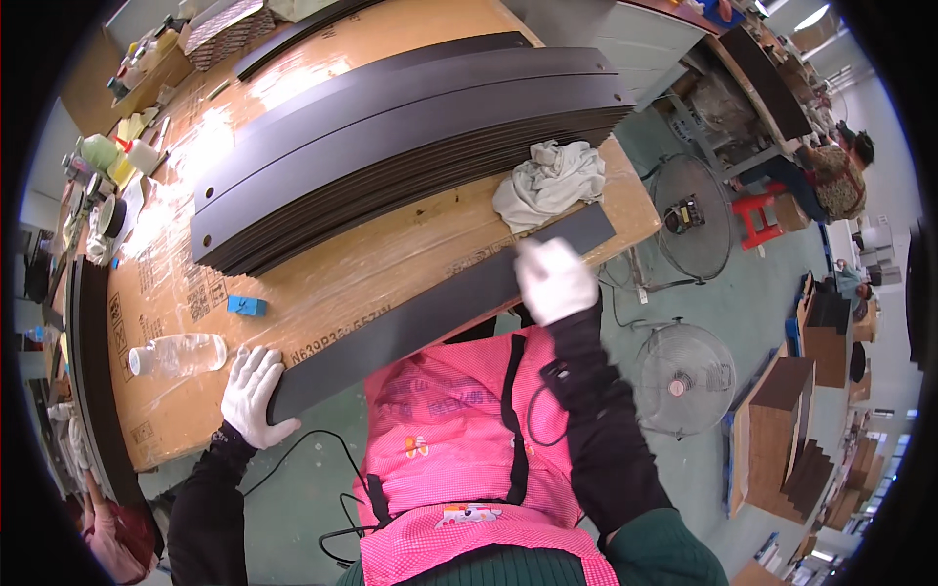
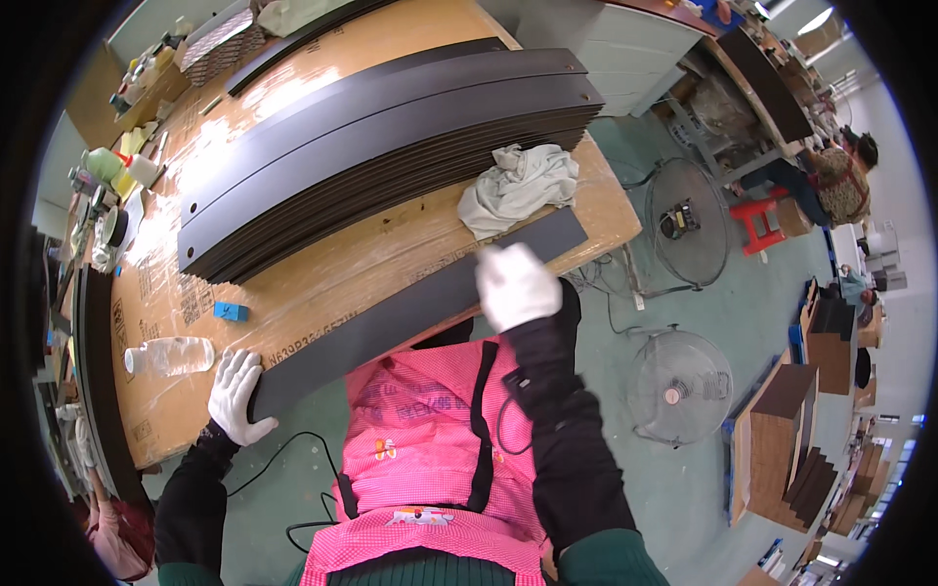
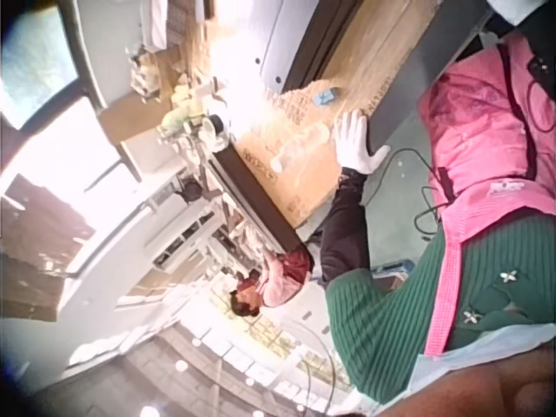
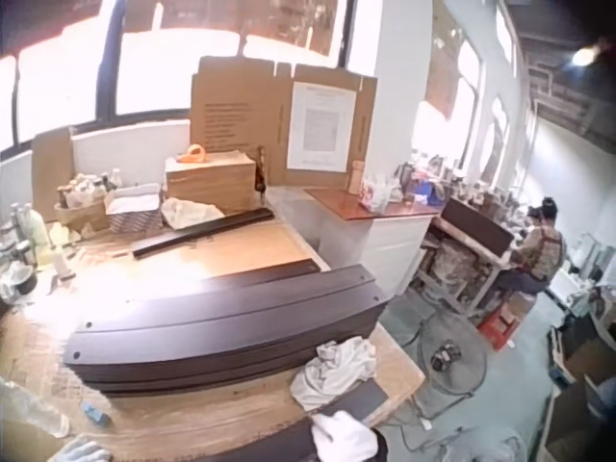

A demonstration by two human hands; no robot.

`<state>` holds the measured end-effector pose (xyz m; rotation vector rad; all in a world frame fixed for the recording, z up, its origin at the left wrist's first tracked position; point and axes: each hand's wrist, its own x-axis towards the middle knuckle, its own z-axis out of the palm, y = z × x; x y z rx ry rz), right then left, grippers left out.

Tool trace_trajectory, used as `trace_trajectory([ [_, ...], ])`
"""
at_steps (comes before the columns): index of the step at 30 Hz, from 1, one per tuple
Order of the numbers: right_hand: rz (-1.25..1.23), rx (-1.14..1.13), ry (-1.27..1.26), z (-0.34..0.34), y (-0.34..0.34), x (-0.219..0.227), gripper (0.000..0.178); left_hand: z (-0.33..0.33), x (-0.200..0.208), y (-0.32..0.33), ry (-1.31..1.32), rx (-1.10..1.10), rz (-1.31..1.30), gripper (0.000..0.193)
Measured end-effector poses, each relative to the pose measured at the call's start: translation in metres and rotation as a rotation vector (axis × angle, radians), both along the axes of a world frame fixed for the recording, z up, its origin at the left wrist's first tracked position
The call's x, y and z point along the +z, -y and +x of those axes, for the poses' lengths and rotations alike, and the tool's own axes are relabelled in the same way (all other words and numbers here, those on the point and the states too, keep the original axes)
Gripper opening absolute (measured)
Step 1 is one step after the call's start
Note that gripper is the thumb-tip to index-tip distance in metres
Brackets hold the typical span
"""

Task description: The person is cleaning dark furniture slats using a cloth and liquid from a bottle.

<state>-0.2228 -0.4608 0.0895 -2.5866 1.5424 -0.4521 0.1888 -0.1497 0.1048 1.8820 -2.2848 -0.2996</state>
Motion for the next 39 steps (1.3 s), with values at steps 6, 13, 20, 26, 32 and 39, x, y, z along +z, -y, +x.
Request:
trace_trajectory([
  [6,-0.131,-0.35,0.065,-0.098,0.098,-0.011,0.028,0.001,-0.005,0.008,-0.004,-0.024,-0.032,0.094],
  [13,-0.032,0.051,0.245,-0.007,-0.014,-0.004,0.013,0.001,-0.006,-0.001,-0.005,-0.012,0.013,0.096],
  [20,-0.14,-0.56,0.068,-0.137,0.099,-0.021,0.032,0.001,-0.006,0.012,-0.015,-0.028,-0.011,0.096],
  [26,-0.314,-0.249,0.085,-0.087,0.049,-0.026,0.024,0.005,-0.004,0.002,-0.001,-0.015,-0.006,0.098],
  [32,-0.352,0.106,0.08,0.022,-0.067,-0.012,0.002,-0.002,0.003,0.006,-0.007,0.012,0.048,0.097],
  [39,0.126,0.785,0.527,0.121,-0.178,-0.002,0.01,-0.005,0.004,0.006,-0.048,0.005,0.055,0.1],
])
